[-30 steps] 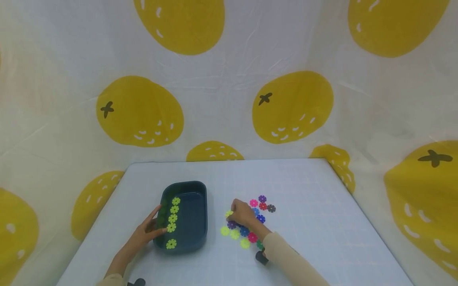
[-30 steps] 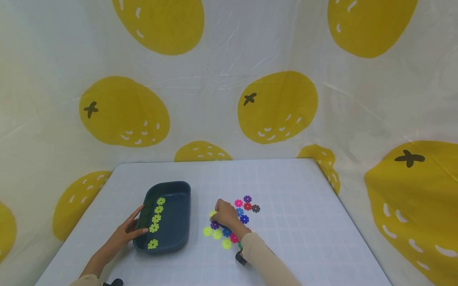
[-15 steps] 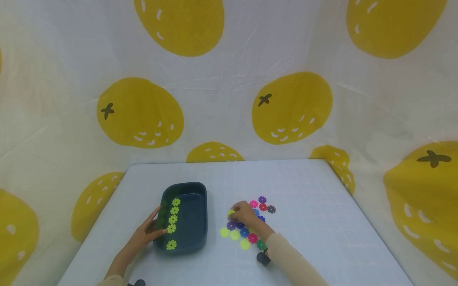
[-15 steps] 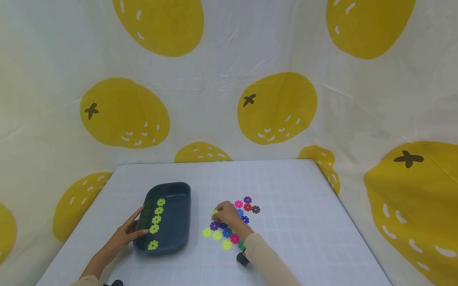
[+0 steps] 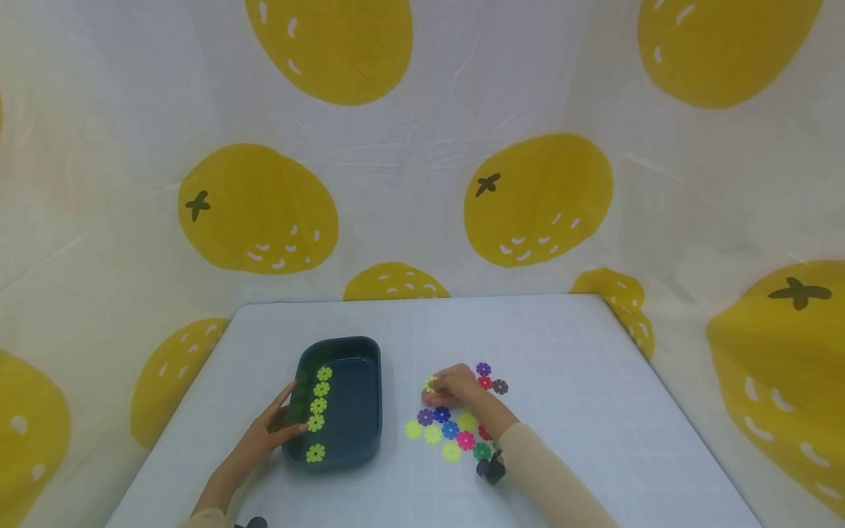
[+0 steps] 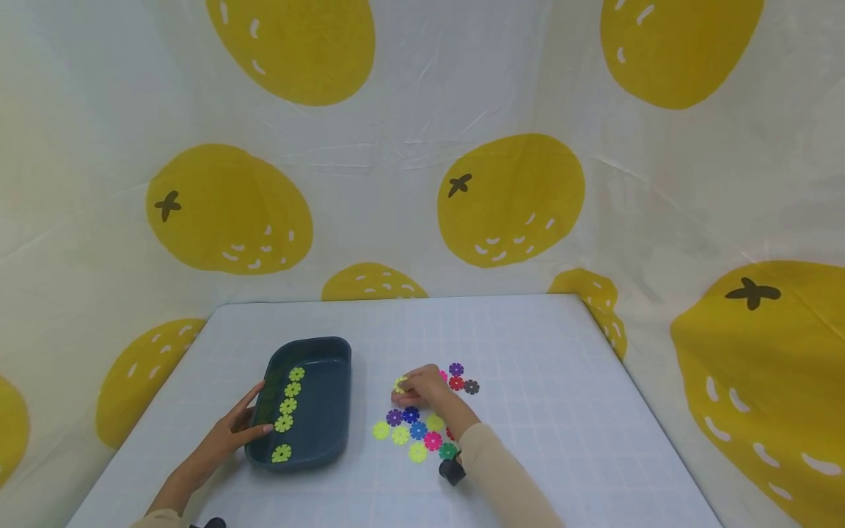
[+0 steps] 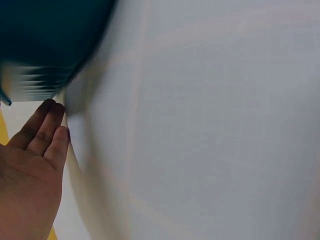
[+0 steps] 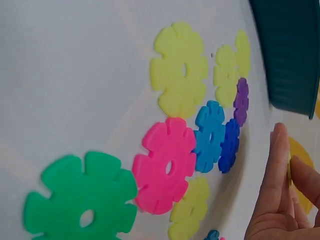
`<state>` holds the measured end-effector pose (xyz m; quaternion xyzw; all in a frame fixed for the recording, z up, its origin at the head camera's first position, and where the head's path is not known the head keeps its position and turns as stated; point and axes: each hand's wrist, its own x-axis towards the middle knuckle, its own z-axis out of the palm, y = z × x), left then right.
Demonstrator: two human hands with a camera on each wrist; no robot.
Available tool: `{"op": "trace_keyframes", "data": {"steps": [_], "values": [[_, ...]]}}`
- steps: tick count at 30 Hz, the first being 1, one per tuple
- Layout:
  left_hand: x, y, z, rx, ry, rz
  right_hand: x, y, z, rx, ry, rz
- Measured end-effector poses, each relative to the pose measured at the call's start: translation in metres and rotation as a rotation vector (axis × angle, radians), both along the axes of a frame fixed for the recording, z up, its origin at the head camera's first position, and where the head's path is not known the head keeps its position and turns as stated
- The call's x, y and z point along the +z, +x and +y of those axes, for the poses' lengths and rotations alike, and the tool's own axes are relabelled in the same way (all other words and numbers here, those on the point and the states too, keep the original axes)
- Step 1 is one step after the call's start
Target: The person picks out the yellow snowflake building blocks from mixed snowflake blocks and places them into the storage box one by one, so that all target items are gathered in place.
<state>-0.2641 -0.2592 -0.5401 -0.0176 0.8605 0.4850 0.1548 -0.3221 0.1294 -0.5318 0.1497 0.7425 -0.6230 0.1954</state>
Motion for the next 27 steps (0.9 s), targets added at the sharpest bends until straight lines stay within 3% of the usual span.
{"op": "trace_keyframes", "data": {"steps": [13,27], "values": [[-0.001,-0.001,-0.002,-0.006,-0.019,0.000,0.013,-0.006,0.007,0.021,0.017,-0.011],[-0.004,-0.003,-0.003,-0.021,0.006,0.010,0.020,-0.016,0.009,0.019,-0.093,-0.037]]}}
